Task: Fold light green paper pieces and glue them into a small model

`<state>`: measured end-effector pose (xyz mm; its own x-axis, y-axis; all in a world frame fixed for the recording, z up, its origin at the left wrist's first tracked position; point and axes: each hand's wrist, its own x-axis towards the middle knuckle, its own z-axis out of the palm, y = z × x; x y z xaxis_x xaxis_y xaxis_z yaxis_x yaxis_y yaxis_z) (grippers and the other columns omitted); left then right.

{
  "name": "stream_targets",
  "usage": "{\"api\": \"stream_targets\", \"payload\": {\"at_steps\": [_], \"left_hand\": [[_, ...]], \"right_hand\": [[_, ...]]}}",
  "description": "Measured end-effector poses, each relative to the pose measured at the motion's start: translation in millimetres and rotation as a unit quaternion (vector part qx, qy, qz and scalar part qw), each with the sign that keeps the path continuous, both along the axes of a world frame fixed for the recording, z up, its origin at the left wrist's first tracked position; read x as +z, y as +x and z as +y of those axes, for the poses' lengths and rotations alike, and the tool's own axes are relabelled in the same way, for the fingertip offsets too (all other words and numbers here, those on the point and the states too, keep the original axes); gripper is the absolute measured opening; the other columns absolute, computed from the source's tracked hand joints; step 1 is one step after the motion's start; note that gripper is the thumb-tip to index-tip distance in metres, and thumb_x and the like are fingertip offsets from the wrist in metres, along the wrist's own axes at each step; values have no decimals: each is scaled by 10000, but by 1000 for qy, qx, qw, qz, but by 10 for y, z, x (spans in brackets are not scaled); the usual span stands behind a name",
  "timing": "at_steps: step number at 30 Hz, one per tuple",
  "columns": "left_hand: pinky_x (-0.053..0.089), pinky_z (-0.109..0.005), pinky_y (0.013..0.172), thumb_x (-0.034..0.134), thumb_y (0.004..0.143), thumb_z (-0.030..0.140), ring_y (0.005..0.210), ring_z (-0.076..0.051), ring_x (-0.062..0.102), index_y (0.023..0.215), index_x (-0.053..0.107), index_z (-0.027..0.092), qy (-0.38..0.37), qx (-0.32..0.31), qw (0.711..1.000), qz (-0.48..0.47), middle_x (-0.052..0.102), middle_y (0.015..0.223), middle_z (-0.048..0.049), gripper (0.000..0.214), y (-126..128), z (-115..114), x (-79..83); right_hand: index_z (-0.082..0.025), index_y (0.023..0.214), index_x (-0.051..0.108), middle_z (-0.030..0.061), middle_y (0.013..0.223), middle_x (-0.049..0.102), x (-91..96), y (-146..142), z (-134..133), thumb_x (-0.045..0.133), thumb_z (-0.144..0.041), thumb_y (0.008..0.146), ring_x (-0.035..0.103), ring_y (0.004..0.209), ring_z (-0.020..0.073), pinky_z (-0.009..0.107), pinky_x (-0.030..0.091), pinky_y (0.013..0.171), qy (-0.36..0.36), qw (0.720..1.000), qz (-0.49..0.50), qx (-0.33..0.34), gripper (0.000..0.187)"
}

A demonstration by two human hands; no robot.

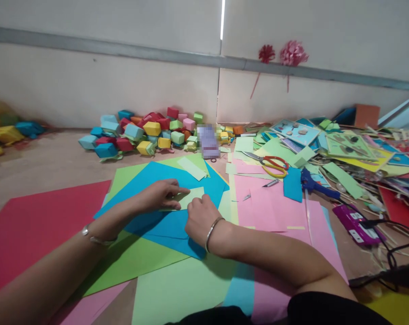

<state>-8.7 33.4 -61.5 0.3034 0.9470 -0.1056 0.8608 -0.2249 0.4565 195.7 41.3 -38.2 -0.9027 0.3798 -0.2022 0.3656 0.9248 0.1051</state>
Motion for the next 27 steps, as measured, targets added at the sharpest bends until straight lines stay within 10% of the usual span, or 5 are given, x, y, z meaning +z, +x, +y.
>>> {"api": "stream_targets", "payload": {"at_steps": [6, 18, 27], "left_hand": [[372, -255, 652, 741, 752, 387, 769, -192, 563, 1197, 707, 248, -2, 7, 1000, 11, 579, 865, -22, 467, 11, 12, 7], [386, -299, 700, 613, 877, 449, 923, -259, 597, 1150, 605, 188, 17, 40, 997, 69, 656, 1015, -96, 378, 194, -41, 47], [355, -311, 643, 745, 750, 510, 854, -276, 591, 912, 559, 183, -5, 47, 992, 120, 658, 929, -100, 409, 111, -59, 112]], "right_hand": [[-137, 765, 733, 183, 774, 669, 148, 71, -91, 520, -73, 855, 563, 769, 272, 392, 337, 653, 16, 994, -72, -84, 239], [-7, 1151, 679, 223, 907, 653, -196, -15, -183, 411, -78, 924, 517, 797, 295, 396, 372, 613, 83, 996, -26, -15, 359], [-42, 985, 711, 201, 889, 659, -70, -33, -179, 448, -74, 914, 550, 800, 283, 381, 412, 612, 59, 997, -25, -31, 274]]}}
